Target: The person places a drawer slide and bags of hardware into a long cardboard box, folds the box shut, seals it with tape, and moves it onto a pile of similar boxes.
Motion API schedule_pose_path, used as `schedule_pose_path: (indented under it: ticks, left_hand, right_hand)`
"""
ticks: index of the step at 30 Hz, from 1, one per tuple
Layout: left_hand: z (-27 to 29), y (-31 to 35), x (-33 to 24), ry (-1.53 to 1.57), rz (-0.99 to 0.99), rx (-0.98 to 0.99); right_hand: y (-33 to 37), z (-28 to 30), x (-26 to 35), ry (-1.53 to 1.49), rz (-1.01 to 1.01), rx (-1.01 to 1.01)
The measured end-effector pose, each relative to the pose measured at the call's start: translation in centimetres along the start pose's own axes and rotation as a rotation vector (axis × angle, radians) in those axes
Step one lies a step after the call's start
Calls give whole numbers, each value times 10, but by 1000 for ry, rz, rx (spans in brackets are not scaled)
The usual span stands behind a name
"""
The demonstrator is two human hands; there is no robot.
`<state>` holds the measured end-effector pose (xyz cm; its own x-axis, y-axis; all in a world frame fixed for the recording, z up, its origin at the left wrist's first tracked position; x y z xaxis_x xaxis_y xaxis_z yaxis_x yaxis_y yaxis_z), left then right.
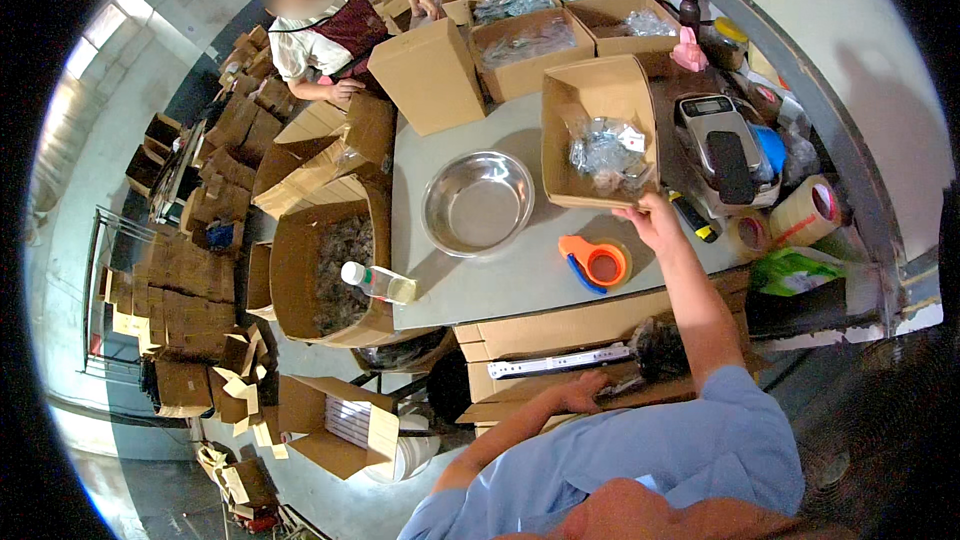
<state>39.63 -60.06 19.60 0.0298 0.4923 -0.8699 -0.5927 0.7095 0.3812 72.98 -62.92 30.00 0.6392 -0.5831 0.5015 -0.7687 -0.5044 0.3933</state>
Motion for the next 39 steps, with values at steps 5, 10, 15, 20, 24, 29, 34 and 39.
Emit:
schedule_pose_path:
  ticks: [5, 10, 15, 20, 24, 29, 34, 39]
  left_hand:
    - [10, 2, -24, -74, -72, 155]
    - [2, 2, -15, -219, -159, -321]
    - [26, 70, -88, -333, -47, -578]
    - [35, 160, -96, -228, -61, -1407]
    - [-1, 157, 35, 1305, -62, -1707]
    - [-2, 165, 46, 1277, -60, -1402]
    - [6, 166, 24, 614, 72, -1113]
    - [5, 140, 13, -220, 321, -945]
  right_hand:
    - [127, -31, 49, 326, 254, 99]
    - [214, -52, 41, 535, 277, 9]
    - [249, -27, -3, 668, 145, 57]
    - [269, -28, -49, 832, 140, 125]
    - [274, -37, -81, 1527, 510, 359]
    - [306, -38, -129, 2070, 354, 435]
    - [320, -40, -124, 1927, 618, 421]
    - [327, -82, -67, 1830, 934, 187]
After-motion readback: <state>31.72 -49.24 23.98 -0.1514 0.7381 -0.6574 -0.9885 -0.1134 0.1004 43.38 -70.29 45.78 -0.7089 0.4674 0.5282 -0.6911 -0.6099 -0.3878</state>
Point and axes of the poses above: each hand's wrist, its own y-axis away from the middle knuckle, its own z-axis out of the back of the hand, x = y × z, the point moved 8 cm from there along -y, towards the middle knuckle, and after that the axes turned 8 degrees about -z, right-handed, at the moved point
